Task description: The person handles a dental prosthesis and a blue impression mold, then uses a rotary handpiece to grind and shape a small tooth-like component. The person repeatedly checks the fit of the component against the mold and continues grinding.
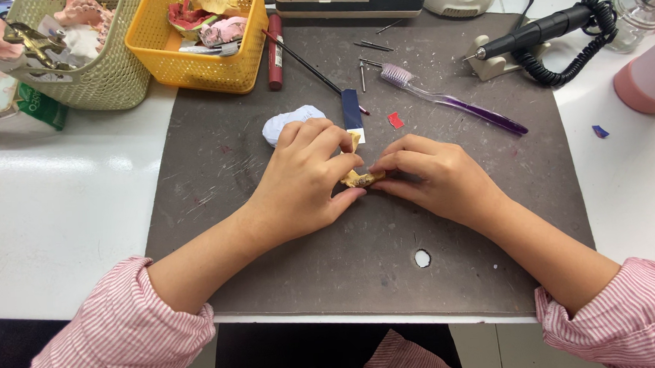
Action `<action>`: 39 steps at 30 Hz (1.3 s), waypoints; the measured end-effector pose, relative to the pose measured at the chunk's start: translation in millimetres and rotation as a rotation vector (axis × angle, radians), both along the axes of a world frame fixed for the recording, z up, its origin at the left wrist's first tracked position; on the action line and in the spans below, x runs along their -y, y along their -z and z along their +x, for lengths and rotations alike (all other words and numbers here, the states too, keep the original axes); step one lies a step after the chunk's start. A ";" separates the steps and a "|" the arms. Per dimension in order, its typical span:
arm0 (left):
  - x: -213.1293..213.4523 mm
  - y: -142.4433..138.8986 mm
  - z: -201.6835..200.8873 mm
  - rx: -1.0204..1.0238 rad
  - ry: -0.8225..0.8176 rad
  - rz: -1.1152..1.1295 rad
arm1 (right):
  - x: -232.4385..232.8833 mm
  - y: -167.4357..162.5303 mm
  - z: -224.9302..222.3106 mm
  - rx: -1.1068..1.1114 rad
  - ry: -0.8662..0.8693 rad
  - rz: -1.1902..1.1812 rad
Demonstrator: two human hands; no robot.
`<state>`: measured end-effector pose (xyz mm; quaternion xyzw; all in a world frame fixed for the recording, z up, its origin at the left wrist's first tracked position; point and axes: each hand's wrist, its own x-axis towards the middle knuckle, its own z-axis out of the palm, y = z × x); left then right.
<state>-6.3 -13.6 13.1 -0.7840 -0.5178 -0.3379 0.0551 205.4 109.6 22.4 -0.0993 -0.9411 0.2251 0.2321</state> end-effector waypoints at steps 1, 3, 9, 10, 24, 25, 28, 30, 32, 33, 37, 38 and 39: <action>-0.7 1.6 1.7 0.013 0.005 0.004 | -0.3 0.0 0.0 0.001 0.001 -0.004; -1.4 4.8 4.3 0.040 0.017 0.011 | -0.5 -0.1 -0.3 0.005 0.004 -0.012; -1.1 11.1 8.9 0.057 -0.010 0.007 | -0.6 0.4 -1.3 -0.017 0.001 -0.035; -1.0 11.6 9.0 0.070 -0.017 0.011 | -0.5 0.7 -1.6 -0.018 0.006 -0.027; -5.1 20.7 6.6 0.241 -0.088 0.018 | -1.0 2.2 -7.8 -0.058 -0.013 0.176; -5.3 21.1 6.5 0.240 -0.092 0.008 | -1.4 1.9 -7.9 -0.062 -0.022 0.184; -5.2 20.7 6.2 0.235 -0.099 -0.017 | -1.5 1.3 -8.9 -0.069 -0.045 0.205; -5.5 18.6 7.3 0.231 -0.102 -0.028 | -1.2 1.1 -9.4 -0.070 -0.062 0.213; -4.2 14.7 7.9 0.209 -0.096 -0.030 | -1.2 1.2 -9.7 -0.066 -0.079 0.205; -3.7 12.2 8.5 0.198 -0.093 -0.032 | -2.1 1.3 -9.4 -0.063 -0.088 0.201; 3.6 0.1 4.4 0.176 -0.119 0.032 | -15.3 0.3 -3.2 -0.017 -0.061 0.059; 5.0 -2.4 3.7 0.171 -0.124 0.058 | -21.4 0.0 -1.7 -0.038 -0.028 0.018; 6.5 -4.5 3.2 0.166 -0.130 0.082 | -27.6 0.1 0.1 -0.058 0.005 -0.023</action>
